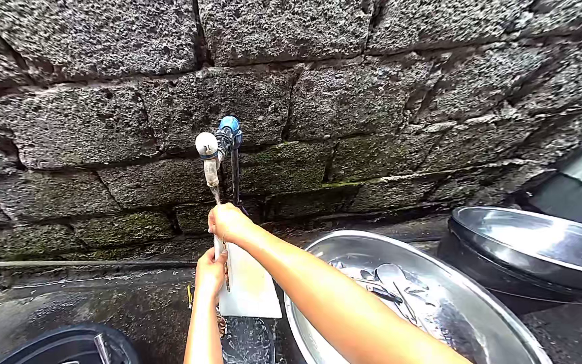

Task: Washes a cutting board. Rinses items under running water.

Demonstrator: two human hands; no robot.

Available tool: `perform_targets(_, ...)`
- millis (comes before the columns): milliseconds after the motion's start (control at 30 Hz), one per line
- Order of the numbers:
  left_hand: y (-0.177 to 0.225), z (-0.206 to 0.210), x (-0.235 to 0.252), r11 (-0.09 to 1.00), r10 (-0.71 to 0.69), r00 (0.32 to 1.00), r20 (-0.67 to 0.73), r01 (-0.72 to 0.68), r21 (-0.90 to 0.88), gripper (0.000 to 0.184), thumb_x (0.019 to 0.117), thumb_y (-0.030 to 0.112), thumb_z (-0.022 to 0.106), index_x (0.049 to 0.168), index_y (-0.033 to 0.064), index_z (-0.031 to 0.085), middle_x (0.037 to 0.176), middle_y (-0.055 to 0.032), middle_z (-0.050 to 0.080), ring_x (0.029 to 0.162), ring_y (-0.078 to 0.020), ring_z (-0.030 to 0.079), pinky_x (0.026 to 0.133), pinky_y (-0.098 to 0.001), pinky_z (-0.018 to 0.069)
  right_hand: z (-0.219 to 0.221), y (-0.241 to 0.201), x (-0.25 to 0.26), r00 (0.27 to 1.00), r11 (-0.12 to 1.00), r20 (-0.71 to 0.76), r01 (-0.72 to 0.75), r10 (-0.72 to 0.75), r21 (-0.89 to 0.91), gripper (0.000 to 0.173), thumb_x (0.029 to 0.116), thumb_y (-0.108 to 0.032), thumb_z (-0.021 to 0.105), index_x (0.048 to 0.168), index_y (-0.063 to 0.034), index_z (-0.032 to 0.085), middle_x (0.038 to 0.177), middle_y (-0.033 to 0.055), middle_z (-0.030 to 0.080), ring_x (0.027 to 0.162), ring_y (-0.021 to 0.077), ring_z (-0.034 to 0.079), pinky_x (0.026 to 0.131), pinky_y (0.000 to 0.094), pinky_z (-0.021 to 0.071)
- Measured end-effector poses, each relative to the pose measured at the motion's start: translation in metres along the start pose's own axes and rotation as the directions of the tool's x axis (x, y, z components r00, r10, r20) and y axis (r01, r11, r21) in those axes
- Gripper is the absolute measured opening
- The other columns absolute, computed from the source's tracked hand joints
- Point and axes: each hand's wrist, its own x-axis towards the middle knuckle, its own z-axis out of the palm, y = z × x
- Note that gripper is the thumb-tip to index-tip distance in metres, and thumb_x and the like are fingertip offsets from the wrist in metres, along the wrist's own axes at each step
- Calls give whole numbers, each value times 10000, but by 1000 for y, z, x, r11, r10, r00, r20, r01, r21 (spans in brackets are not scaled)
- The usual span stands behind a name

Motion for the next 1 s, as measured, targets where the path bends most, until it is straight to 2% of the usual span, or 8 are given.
perform_targets(200, -9, 1, 20, 997, 0, 999, -33, 3, 81, 242, 1069, 137, 538, 1255, -4, 605, 904, -145, 629, 625, -164, 558, 578, -318, 490, -11, 0, -5, 990, 998, 143, -2, -8, 67, 224, 977, 26, 576, 1142, -13, 723, 1114, 144, 716, 1010, 231, 687, 947, 428, 527)
perform_targets(400, 13, 16, 57, 991, 67, 997, -48, -60, 123, 109, 1024, 89, 582, 1020, -13, 619, 800, -103, 579, 667, -185, 550, 636, -381, 493, -13, 8, -23, 993, 993, 118, 15, -29, 115, 195, 971, 6, 605, 1117, -2, 734, 1058, 152, 730, 956, 235, 703, 919, 440, 546)
perform_targets(533, 24, 22, 73, 978, 92, 989, -118, -68, 198, 265, 1051, 164, 565, 1144, -72, 643, 1102, -268, 656, 1045, -372, 626, 932, -575, 479, -14, 19, -34, 995, 991, 62, 76, -83, 108, 198, 975, 1, 591, 1120, 7, 726, 1115, 189, 714, 1040, 309, 690, 960, 502, 525)
perform_targets(600, 33, 27, 72, 949, 141, 982, -128, -97, 301, 310, 1056, 200, 561, 1131, -90, 640, 1129, -293, 648, 1095, -407, 612, 955, -592, 456, -17, 22, -37, 994, 991, 50, 96, -101, 98, 206, 958, 14, 607, 1120, -1, 732, 1116, 185, 716, 1050, 313, 685, 955, 506, 524)
perform_targets(700, 50, 30, 69, 834, 184, 983, -27, -141, 534, 389, 1080, 218, 511, 1269, -111, 597, 1278, -326, 610, 1243, -438, 572, 1069, -587, 413, -31, 23, -44, 994, 992, 0, 114, -114, 61, 222, 985, -15, 578, 1163, 17, 707, 1178, 226, 691, 1147, 372, 653, 981, 562, 503)
perform_targets(867, 80, 28, 63, 617, 112, 979, 172, -204, 760, 342, 1081, 232, 509, 1217, -53, 640, 1159, -318, 651, 1083, -463, 636, 961, -640, 464, -70, 8, -57, 902, 982, -408, 180, -140, 60, 412, 951, 15, 584, 1355, -36, 518, 1372, 230, 514, 1130, 366, 646, 884, 507, 567)
perform_targets(933, 91, 23, 55, 602, 56, 963, 264, -243, 761, 342, 1095, 213, 480, 1225, -62, 637, 1133, -317, 644, 1041, -448, 632, 947, -619, 463, -86, 1, -54, 801, 941, -517, 336, -302, -29, 552, 937, 61, 582, 1461, -93, 499, 1481, 220, 446, 1201, 370, 613, 916, 488, 564)
perform_targets(1000, 100, 17, 48, 527, -5, 935, 354, -298, 796, 330, 1105, 203, 455, 1227, -51, 626, 1088, -294, 643, 971, -409, 636, 907, -587, 480, -99, -7, -50, 742, 877, -475, 449, -473, -173, 631, 965, 85, 530, 1538, -173, 470, 1589, 216, 377, 1288, 404, 563, 976, 506, 538)
